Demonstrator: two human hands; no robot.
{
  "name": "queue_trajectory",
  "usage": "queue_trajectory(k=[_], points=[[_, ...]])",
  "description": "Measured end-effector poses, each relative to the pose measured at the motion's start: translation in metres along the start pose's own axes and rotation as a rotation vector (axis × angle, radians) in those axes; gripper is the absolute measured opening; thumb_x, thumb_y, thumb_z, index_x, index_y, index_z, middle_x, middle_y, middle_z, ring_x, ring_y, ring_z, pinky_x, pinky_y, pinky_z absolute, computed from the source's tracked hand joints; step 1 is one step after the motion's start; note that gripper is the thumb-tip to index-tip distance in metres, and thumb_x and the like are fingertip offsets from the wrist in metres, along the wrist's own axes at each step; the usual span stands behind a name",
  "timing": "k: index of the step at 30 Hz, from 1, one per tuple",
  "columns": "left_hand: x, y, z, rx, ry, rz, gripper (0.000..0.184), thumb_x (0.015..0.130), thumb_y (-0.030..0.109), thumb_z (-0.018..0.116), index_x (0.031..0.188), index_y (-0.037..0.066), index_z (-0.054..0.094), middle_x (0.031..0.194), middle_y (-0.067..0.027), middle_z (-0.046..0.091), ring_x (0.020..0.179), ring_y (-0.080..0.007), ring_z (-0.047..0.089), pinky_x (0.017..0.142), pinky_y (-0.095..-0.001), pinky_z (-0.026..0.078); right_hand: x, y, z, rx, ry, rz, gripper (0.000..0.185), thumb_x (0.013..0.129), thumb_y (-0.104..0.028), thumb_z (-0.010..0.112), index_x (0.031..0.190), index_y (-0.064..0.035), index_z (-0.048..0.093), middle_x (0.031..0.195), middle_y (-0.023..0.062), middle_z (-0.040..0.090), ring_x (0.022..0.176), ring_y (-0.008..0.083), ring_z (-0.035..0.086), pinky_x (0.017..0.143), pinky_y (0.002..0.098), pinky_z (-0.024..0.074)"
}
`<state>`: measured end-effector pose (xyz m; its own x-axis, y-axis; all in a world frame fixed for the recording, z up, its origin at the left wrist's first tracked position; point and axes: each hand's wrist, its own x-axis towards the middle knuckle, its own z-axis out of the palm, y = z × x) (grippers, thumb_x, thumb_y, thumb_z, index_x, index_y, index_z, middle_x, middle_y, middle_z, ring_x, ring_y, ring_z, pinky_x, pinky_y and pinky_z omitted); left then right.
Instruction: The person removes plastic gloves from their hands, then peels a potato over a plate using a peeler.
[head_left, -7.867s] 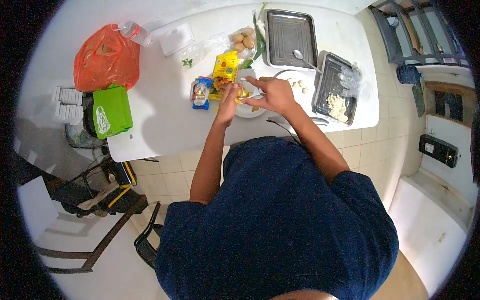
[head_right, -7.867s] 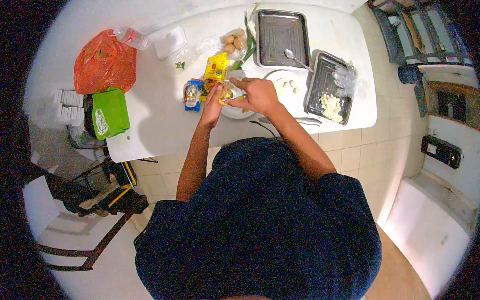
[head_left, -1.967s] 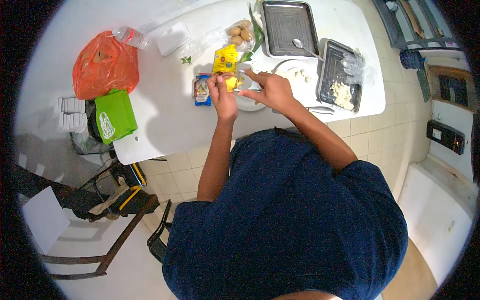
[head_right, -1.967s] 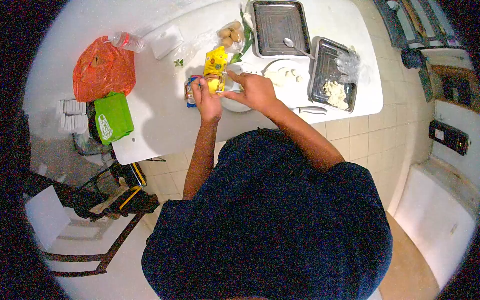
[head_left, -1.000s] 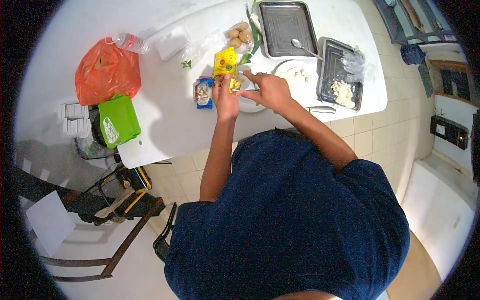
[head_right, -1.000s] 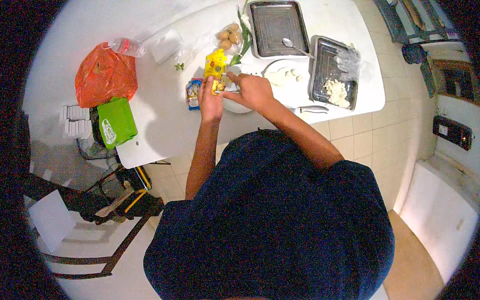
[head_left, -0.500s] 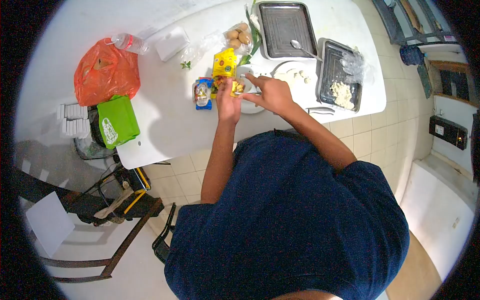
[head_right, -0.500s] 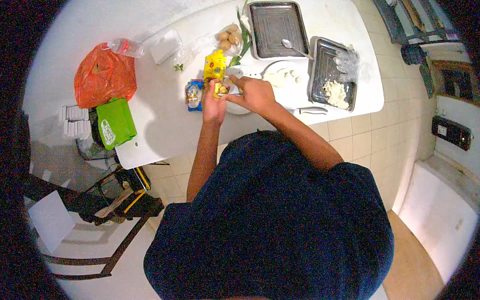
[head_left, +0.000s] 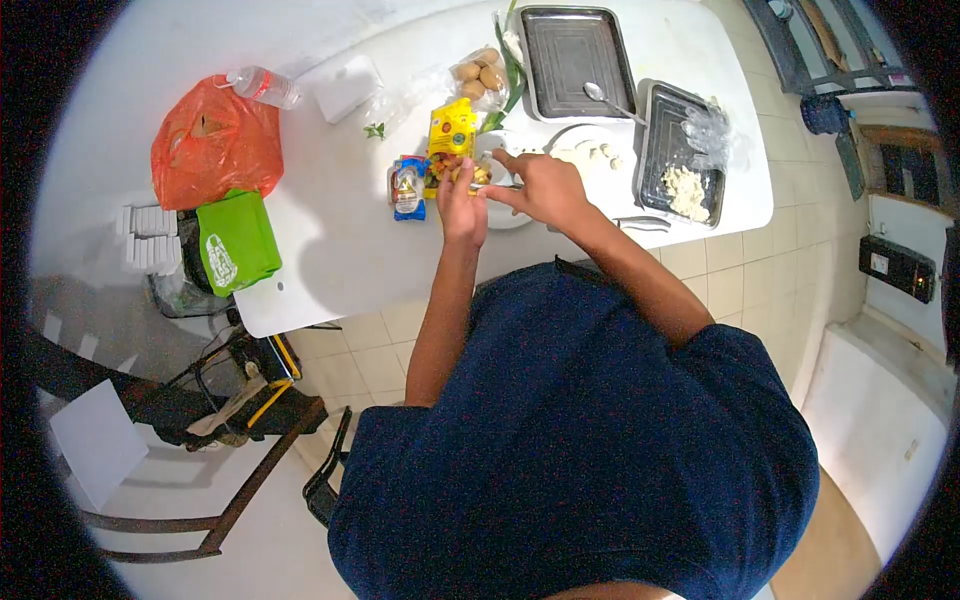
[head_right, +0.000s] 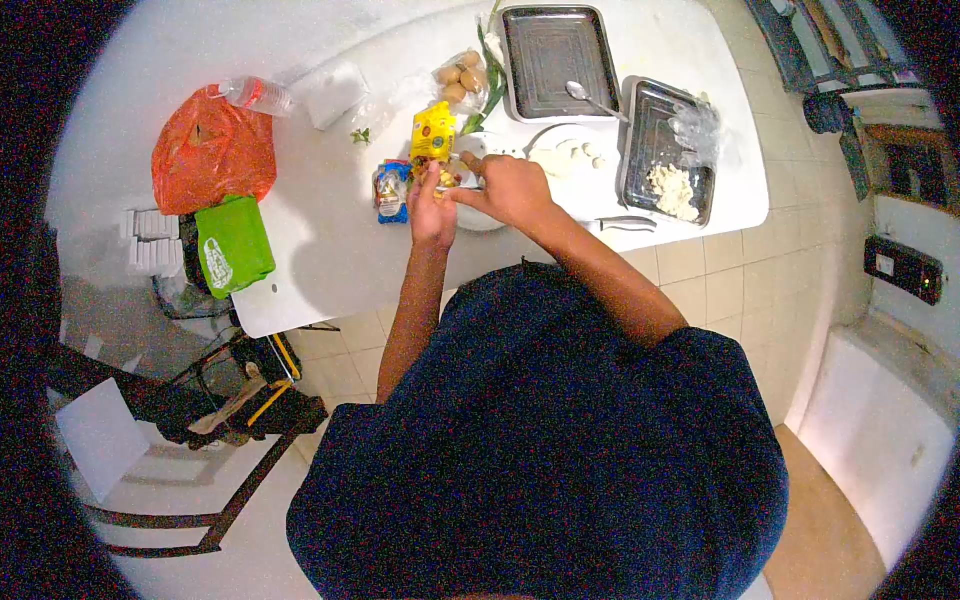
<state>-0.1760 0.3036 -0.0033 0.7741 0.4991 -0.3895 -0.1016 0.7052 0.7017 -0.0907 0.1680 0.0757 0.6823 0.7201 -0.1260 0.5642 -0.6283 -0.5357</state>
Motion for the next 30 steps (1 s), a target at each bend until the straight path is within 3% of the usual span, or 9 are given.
queue_trajectory(k=[8,10,12,13,18,21,25,27,30], points=[[0.002,0.005,-0.003,-0.002,0.000,0.084,0.019,0.097,0.021,0.062,0.109,0.007,0.058,0.102,-0.0030,0.060,0.096,-0.0137,0.057,0.081,-0.0311,0.047,-0.006,0.007,0.004,-0.051,-0.062,0.011,0.072,0.080,-0.066,0.063,0.128,-0.0134,0.064,0.074,0.0135,0.068,0.068,0.0309,0.068,0.060,0.0426,0.0517],[0.021,0.026,-0.031,-0.071,-0.095,0.173,0.018,0.098,0.022,0.060,0.107,0.006,0.057,0.099,-0.0045,0.061,0.094,-0.0150,0.058,0.081,-0.0314,0.048,-0.016,0.018,0.012,-0.053,-0.055,0.038,0.073,0.079,-0.066,0.064,0.128,-0.0129,0.064,0.072,0.0138,0.067,0.067,0.0305,0.068,0.060,0.0424,0.0514],[0.033,0.059,-0.031,-0.022,0.039,0.164,0.020,0.099,0.024,0.057,0.105,0.005,0.056,0.095,-0.0066,0.061,0.090,-0.0174,0.060,0.082,-0.0331,0.049,-0.026,0.043,0.036,-0.005,0.019,0.061,0.075,0.078,-0.067,0.065,0.128,-0.0118,0.064,0.069,0.0138,0.066,0.065,0.0300,0.067,0.059,0.0420,0.0505],[0.031,0.071,-0.028,0.066,-0.012,0.180,0.020,0.099,0.023,0.056,0.106,0.005,0.056,0.092,-0.0073,0.062,0.086,-0.0189,0.061,0.082,-0.0334,0.049,-0.024,0.040,0.030,0.028,0.013,0.086,0.076,0.077,-0.067,0.066,0.128,-0.0112,0.064,0.069,0.0137,0.065,0.064,0.0291,0.066,0.058,0.0414,0.0498],[0.038,0.055,-0.037,-0.003,-0.110,0.002,0.022,0.100,0.025,0.053,0.108,0.005,0.058,0.103,-0.0083,0.064,0.096,-0.0203,0.062,0.086,-0.0351,0.050,-0.003,0.015,0.016,0.161,0.089,0.076,0.076,0.075,-0.063,0.072,0.128,-0.0092,0.064,0.071,0.0118,0.064,0.061,0.0255,0.062,0.055,0.0386,0.0460],[0.030,0.031,-0.024,-0.184,-0.094,-0.122,0.022,0.100,0.023,0.055,0.112,0.006,0.057,0.106,-0.0064,0.063,0.100,-0.0178,0.060,0.088,-0.0319,0.048,0.004,0.008,0.019,0.164,0.244,-0.084,0.073,0.076,-0.059,0.073,0.129,-0.0104,0.064,0.072,0.0104,0.064,0.060,0.0245,0.061,0.053,0.0373,0.0454],[0.024,0.008,-0.013,-0.147,-0.063,-0.078,0.024,0.100,0.024,0.055,0.116,0.007,0.058,0.114,-0.0056,0.061,0.108,-0.0171,0.057,0.090,-0.0320,0.045,0.010,0.001,0.015,0.099,0.298,-0.142,0.070,0.076,-0.058,0.072,0.130,-0.0127,0.064,0.070,0.0096,0.063,0.059,0.0244,0.060,0.051,0.0371,0.0454],[0.023,0.002,-0.011,0.078,-0.072,0.071,0.023,0.099,0.024,0.056,0.115,0.007,0.058,0.114,-0.0051,0.061,0.109,-0.0169,0.057,0.090,-0.0321,0.045,0.013,0.000,0.015,0.083,0.297,-0.141,0.069,0.077,-0.057,0.072,0.130,-0.0140,0.063,0.071,0.0095,0.063,0.059,0.0241,0.061,0.051,0.0370,0.0459],[0.022,0.007,-0.012,-0.011,-0.100,0.020,0.022,0.098,0.024,0.058,0.113,0.008,0.059,0.114,-0.0051,0.062,0.109,-0.0164,0.057,0.092,-0.0320,0.045,0.012,-0.001,0.013,0.089,0.260,-0.132,0.070,0.077,-0.059,0.071,0.130,-0.0143,0.063,0.070,0.0094,0.064,0.059,0.0250,0.061,0.052,0.0380,0.0467]])
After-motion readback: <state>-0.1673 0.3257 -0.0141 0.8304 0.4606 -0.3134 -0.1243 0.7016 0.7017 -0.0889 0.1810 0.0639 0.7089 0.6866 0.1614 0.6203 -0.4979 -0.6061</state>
